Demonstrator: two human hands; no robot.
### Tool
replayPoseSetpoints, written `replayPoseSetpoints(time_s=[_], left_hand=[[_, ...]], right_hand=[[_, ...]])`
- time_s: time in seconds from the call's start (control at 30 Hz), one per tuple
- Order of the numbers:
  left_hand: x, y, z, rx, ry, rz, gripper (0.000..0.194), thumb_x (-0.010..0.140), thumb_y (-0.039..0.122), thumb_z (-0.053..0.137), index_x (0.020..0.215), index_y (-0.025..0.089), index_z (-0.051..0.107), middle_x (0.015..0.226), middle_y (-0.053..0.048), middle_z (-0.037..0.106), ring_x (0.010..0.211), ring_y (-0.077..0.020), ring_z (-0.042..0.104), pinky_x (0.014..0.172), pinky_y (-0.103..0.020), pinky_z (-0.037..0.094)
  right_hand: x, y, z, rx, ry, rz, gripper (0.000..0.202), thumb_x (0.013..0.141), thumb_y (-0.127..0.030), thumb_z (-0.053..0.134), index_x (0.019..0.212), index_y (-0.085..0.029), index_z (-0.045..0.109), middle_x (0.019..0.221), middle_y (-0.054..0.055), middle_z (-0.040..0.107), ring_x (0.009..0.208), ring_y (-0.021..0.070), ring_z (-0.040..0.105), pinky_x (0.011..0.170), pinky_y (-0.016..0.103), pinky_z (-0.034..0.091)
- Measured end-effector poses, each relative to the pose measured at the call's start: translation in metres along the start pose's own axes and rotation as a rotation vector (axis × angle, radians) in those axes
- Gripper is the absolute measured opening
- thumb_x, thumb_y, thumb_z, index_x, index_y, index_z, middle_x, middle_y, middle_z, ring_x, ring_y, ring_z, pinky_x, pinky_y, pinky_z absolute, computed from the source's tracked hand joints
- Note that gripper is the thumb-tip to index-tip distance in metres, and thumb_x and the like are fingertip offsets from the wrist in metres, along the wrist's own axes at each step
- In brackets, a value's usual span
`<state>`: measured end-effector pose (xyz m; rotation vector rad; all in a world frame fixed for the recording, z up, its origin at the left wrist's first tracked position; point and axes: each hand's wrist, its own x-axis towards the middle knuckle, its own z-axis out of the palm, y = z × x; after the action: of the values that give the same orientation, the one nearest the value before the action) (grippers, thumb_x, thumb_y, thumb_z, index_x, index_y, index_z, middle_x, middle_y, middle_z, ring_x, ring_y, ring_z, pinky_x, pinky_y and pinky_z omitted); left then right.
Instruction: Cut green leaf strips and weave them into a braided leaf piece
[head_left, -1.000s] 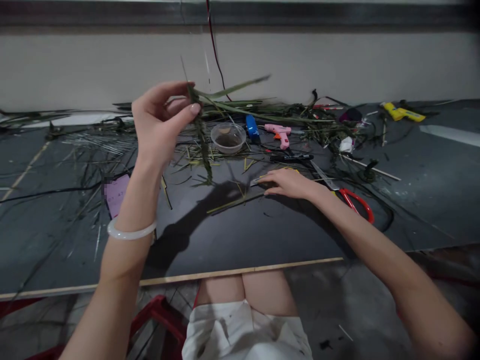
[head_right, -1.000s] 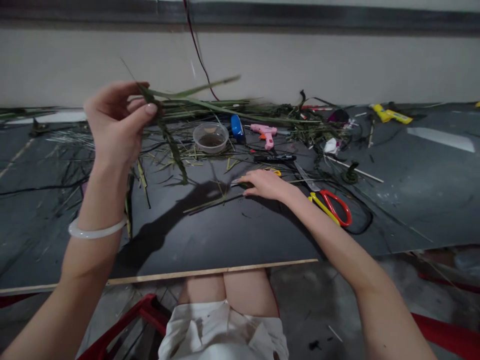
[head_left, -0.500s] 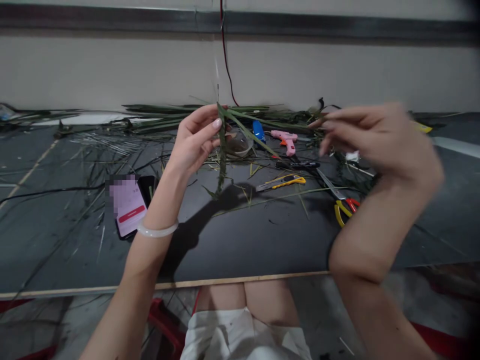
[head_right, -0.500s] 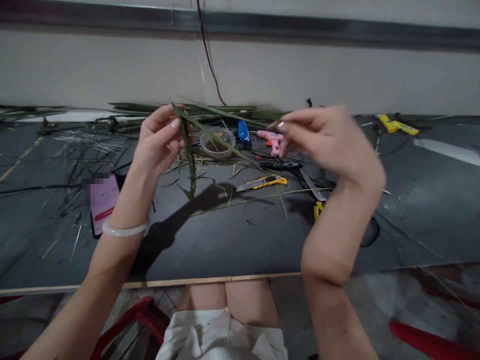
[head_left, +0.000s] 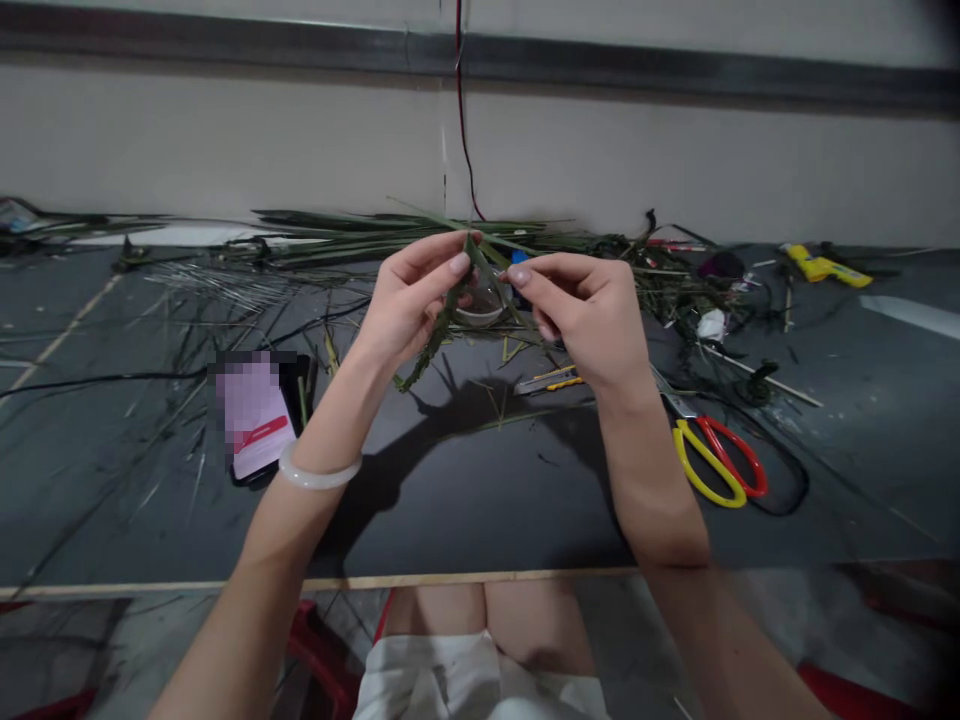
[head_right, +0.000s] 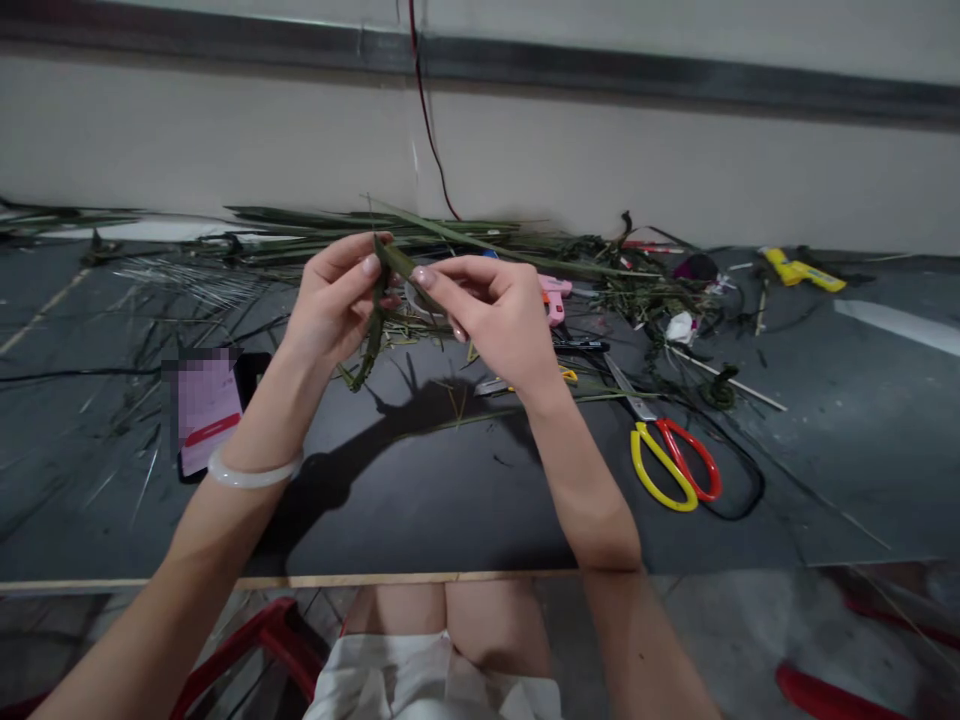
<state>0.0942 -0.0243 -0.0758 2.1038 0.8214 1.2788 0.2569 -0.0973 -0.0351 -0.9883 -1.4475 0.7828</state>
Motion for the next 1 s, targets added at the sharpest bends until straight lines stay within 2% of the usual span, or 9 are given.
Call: replayPoseSetpoints(time_s=[0.07, 0.23, 0.5, 0.63, 0.8, 1.0], left_hand=[[-0.001, 0.001, 0.001, -0.013, -0.005, -0.008, 0.036, 0.095, 0.044, 0.032, 0.124, 0.030, 0.047, 0.102, 0.001, 0.065, 0.095, -0.0158, 0.066, 0.064, -0.024, 0.058], [-0.002, 0.003, 0.006, -0.041, -0.003, -0.026, 0.035, 0.095, 0.042, 0.033, 0.123, 0.028, 0.049, 0.103, 0.000, 0.066, 0.094, -0.0155, 0.066, 0.064, -0.024, 0.058], [-0.003, 0.004, 0.009, -0.026, -0.057, -0.033, 0.038, 0.095, 0.046, 0.032, 0.126, 0.030, 0.046, 0.108, 0.000, 0.065, 0.097, -0.0161, 0.065, 0.064, -0.024, 0.058], [-0.002, 0.002, 0.009, -0.238, -0.034, -0.087, 0.033, 0.092, 0.045, 0.041, 0.118, 0.029, 0.053, 0.103, 0.002, 0.066, 0.097, -0.0174, 0.066, 0.066, -0.026, 0.059], [0.000, -0.001, 0.011, -0.565, 0.006, -0.112, 0.026, 0.081, 0.043, 0.061, 0.102, 0.027, 0.064, 0.093, 0.003, 0.069, 0.095, -0.0207, 0.067, 0.067, -0.027, 0.061], [0.001, 0.000, 0.012, -0.688, -0.016, -0.141, 0.024, 0.078, 0.040, 0.066, 0.099, 0.028, 0.066, 0.092, 0.004, 0.069, 0.099, -0.0224, 0.065, 0.072, -0.030, 0.062]], right_hand=[[0.001, 0.002, 0.000, 0.016, 0.010, 0.012, 0.020, 0.079, -0.036, 0.063, 0.068, -0.019, 0.063, 0.047, -0.006, 0.043, 0.048, 0.0066, 0.050, 0.042, 0.019, 0.039], [0.001, 0.005, 0.002, 0.059, 0.004, 0.039, 0.018, 0.079, -0.027, 0.062, 0.063, -0.019, 0.060, 0.055, -0.004, 0.054, 0.049, 0.0055, 0.051, 0.047, 0.019, 0.044], [0.002, 0.010, 0.002, 0.030, 0.027, 0.036, 0.022, 0.080, -0.026, 0.060, 0.060, -0.019, 0.054, 0.055, -0.004, 0.052, 0.055, 0.0066, 0.054, 0.053, 0.020, 0.048], [0.002, 0.010, 0.001, -0.009, 0.026, -0.026, 0.022, 0.080, -0.029, 0.061, 0.061, -0.019, 0.054, 0.056, -0.005, 0.052, 0.052, 0.0053, 0.053, 0.053, 0.020, 0.049], [0.002, 0.013, 0.001, -0.093, 0.026, -0.133, 0.024, 0.080, -0.032, 0.061, 0.062, -0.018, 0.054, 0.055, -0.005, 0.053, 0.051, 0.0059, 0.054, 0.052, 0.021, 0.050], [0.002, 0.021, -0.001, -0.207, 0.015, -0.206, 0.025, 0.084, -0.036, 0.057, 0.066, -0.018, 0.057, 0.058, -0.003, 0.057, 0.055, 0.0084, 0.058, 0.055, 0.024, 0.053]])
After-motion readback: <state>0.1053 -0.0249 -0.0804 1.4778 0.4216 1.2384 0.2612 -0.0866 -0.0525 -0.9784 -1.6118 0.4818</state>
